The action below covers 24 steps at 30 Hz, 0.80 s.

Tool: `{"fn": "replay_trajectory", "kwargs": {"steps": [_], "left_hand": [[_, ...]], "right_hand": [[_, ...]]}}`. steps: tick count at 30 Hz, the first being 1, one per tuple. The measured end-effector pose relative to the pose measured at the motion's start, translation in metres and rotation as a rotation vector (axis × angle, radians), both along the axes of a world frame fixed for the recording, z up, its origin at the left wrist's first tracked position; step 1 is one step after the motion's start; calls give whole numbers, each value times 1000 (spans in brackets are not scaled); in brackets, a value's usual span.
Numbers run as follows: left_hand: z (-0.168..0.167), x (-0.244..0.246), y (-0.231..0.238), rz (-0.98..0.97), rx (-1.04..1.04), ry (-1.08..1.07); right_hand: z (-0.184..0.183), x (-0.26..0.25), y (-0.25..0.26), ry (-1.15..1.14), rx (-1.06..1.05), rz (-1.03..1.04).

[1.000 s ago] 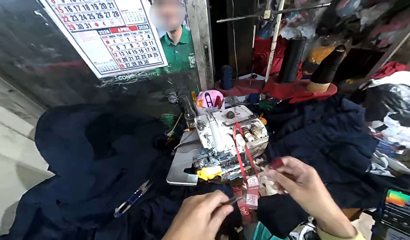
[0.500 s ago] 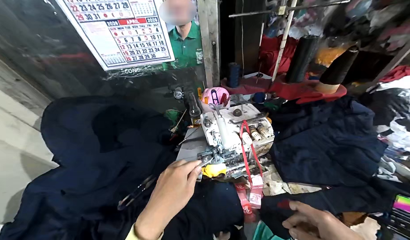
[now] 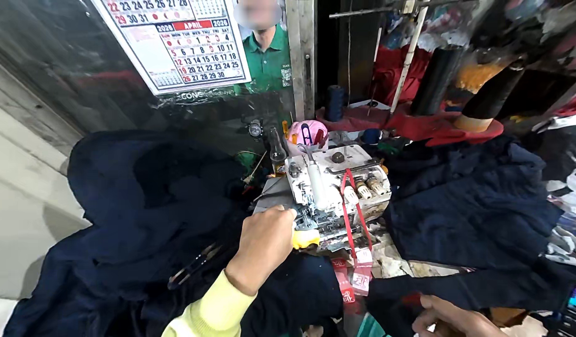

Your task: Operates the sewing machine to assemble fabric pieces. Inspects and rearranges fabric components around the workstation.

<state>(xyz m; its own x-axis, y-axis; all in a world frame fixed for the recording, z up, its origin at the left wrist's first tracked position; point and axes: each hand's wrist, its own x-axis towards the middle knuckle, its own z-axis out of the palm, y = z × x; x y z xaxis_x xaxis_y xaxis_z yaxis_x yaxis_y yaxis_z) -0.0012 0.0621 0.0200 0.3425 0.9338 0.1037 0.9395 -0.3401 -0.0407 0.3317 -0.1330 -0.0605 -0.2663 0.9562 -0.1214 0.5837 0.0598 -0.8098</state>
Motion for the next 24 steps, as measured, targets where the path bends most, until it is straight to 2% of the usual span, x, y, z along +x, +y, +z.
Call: {"fn": "replay_trajectory", "kwargs": {"steps": [4, 8, 14, 18, 20, 22, 24], "left_hand": [[-1, 1, 1, 59, -27, -70], [-7, -11, 5, 157, -73, -298], [3, -56, 3, 230, -290, -525], [37, -94, -12, 270, -539, -441], [35, -136, -8, 166, -599, -317], [34, -181, 2, 145, -585, -195], [42, -212, 3, 187, -400, -163]], "right_hand": [[-1, 0, -1, -14, 6, 22], [1, -2, 0, -21, -5, 26], [4, -2, 0, -54, -6, 47], [6, -1, -1, -65, -25, 30], [4, 1, -1, -69, -33, 28], [2, 1, 0, -77, -45, 36], [1, 1, 3, -78, -49, 47]]}}
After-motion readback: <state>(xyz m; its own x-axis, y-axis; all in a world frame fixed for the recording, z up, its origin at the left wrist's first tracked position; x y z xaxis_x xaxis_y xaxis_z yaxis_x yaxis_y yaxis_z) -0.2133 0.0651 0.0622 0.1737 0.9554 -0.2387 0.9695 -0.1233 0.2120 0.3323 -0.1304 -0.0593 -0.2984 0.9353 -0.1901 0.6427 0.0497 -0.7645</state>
